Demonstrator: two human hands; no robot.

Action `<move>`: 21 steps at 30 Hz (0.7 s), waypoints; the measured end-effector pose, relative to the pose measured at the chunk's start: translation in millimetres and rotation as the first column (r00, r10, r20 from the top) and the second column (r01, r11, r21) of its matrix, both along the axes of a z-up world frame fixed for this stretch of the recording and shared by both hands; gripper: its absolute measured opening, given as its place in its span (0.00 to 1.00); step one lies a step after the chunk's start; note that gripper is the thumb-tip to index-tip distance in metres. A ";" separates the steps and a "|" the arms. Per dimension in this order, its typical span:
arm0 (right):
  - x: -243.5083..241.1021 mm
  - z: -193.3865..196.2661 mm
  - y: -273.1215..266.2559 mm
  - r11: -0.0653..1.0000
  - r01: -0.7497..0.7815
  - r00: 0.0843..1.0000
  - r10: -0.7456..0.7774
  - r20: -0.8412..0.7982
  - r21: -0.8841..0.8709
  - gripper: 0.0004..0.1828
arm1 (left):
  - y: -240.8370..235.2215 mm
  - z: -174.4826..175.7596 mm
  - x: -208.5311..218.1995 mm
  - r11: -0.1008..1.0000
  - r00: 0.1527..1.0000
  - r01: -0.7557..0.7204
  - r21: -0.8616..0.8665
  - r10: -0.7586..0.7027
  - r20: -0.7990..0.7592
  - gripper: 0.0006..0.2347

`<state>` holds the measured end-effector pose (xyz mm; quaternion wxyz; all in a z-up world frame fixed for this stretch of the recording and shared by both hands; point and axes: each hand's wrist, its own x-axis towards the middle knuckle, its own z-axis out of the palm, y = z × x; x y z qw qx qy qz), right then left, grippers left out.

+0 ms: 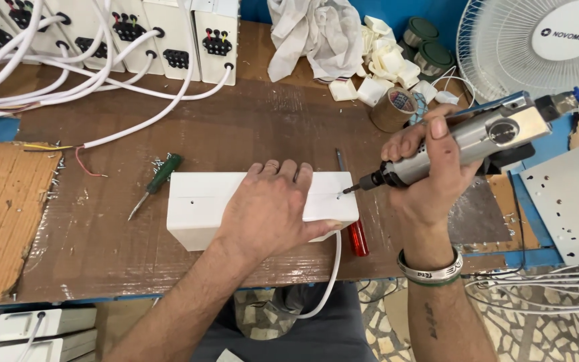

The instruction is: The person assembles a white electrical box by inserting screws into pre-drilled holes and tightening them with a pneumatic screwdriver. They also use a hammer to tap the box and a screwdriver to adjust components.

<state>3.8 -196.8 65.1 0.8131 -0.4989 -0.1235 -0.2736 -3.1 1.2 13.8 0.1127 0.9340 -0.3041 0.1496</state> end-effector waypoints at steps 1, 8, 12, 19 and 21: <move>-0.1 -0.5 -1.4 1.000 0.003 1.000 -0.003 0.000 -0.002 0.07 | -0.2 0.2 0.4 1.000 1.000 0.003 -0.002 -0.003 0.000 0.40; -1.2 -1.1 -3.6 0.997 0.021 1.000 -0.020 0.011 -0.076 0.10 | -0.2 -0.1 0.4 1.000 1.000 -0.001 0.008 0.001 -0.014 0.41; -2.2 1.2 -3.1 0.997 0.014 0.999 -0.011 0.036 -0.080 0.09 | -0.2 -0.3 1.3 1.000 1.000 0.007 0.026 -0.007 -0.027 0.41; -6.2 7.3 -2.4 0.997 0.003 1.000 0.000 0.030 -0.076 0.08 | -0.5 -0.1 0.5 1.000 1.000 -0.005 0.008 0.005 -0.014 0.41; -6.6 8.0 -3.0 0.991 -0.012 0.997 0.022 0.073 -0.136 0.05 | -0.6 -0.4 0.8 1.000 1.000 -0.004 0.009 0.004 -0.013 0.40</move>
